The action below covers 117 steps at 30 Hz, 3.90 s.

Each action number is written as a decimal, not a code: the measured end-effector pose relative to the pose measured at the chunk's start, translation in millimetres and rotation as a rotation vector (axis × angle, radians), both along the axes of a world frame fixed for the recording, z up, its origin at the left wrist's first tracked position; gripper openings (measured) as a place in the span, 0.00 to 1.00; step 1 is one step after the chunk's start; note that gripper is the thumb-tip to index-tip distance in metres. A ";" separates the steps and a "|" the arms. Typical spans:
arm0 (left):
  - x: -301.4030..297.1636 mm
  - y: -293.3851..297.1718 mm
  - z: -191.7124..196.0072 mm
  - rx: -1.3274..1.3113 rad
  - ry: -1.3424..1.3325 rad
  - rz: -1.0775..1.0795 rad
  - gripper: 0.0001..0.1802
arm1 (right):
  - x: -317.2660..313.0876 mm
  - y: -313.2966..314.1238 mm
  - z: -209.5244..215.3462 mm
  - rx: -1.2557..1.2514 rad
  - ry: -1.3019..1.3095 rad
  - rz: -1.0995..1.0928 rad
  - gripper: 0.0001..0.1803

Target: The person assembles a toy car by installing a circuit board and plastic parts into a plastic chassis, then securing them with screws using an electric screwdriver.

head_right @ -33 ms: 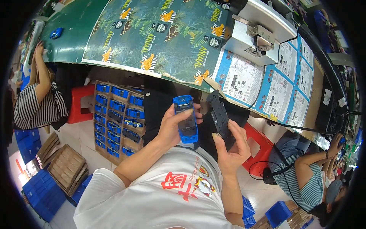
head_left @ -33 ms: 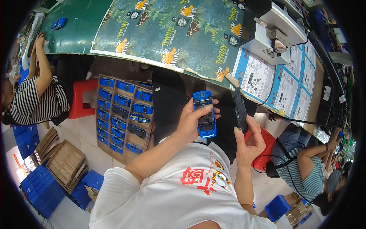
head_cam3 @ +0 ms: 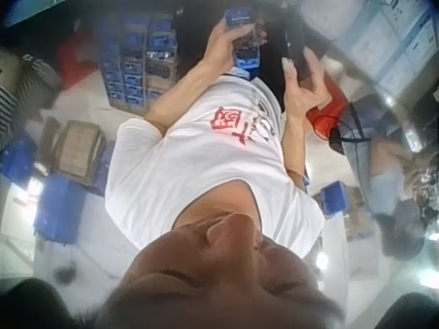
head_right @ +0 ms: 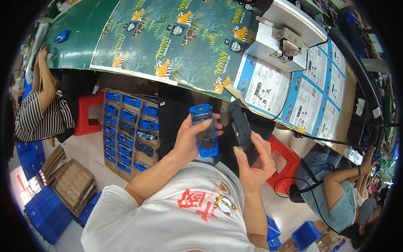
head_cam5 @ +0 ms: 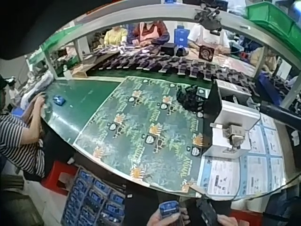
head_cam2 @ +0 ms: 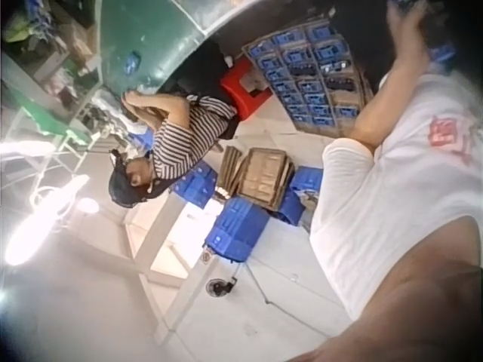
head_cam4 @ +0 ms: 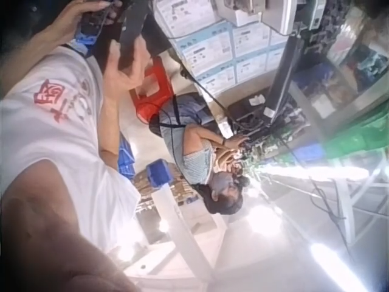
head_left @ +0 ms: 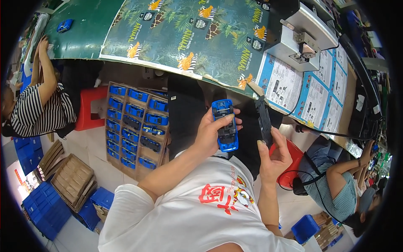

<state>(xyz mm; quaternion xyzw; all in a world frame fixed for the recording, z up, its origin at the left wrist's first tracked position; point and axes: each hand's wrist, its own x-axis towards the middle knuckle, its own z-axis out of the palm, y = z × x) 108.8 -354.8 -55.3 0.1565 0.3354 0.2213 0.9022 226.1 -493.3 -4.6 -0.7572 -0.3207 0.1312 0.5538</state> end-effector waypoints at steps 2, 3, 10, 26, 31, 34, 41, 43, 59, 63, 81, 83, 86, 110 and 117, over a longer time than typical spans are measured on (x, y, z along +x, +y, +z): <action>1.1 1.2 -1.1 -0.004 0.011 0.026 0.17 | -1.6 1.3 -0.4 0.010 0.016 -0.005 0.24; 1.7 1.7 -1.4 -0.006 0.011 0.027 0.17 | -2.1 1.4 -0.4 0.005 0.032 -0.007 0.24; 3.5 3.3 -3.9 -0.042 -0.004 0.078 0.17 | -6.1 3.6 -1.7 0.000 0.085 -0.050 0.23; 7.6 0.8 3.5 0.061 0.004 0.016 0.16 | 37.5 57.6 19.1 0.006 -0.529 0.032 0.24; 10.9 0.8 9.2 0.088 -0.012 -0.003 0.16 | 67.9 106.5 4.0 0.022 -0.667 0.104 0.24; 12.2 3.9 13.1 0.091 -0.003 0.008 0.16 | 68.9 110.9 5.1 -0.059 -0.745 0.068 0.25; 16.1 9.8 12.0 0.076 -0.014 0.026 0.17 | 23.1 32.0 10.8 -0.116 0.174 0.183 0.14; 17.8 9.3 12.5 0.072 -0.005 0.004 0.17 | 10.6 17.4 3.5 -0.160 0.524 0.220 0.16; 21.3 -7.1 7.6 0.142 0.045 -0.047 0.20 | 3.5 14.0 -16.2 -0.293 0.853 0.309 0.14; 22.5 -11.4 4.2 0.147 0.059 -0.050 0.20 | 2.7 17.2 -15.0 -0.327 0.884 0.294 0.09; 21.2 -2.6 10.8 0.093 0.020 -0.028 0.19 | 73.9 59.3 37.4 -0.045 -0.436 -0.056 0.13; 20.5 -0.8 16.2 0.109 0.012 -0.018 0.18 | 79.6 84.1 37.8 -0.113 -0.528 -0.014 0.19; 19.8 1.1 21.7 0.113 0.026 0.015 0.18 | 85.7 98.5 24.2 -0.118 -0.613 0.085 0.24; 21.1 -0.7 11.0 -0.015 -0.194 0.269 0.24 | 1.5 35.6 21.6 -0.087 -0.309 0.126 0.21; 18.6 -11.5 5.6 0.124 -0.210 0.240 0.41 | -16.0 40.7 13.6 -0.084 -0.409 0.175 0.21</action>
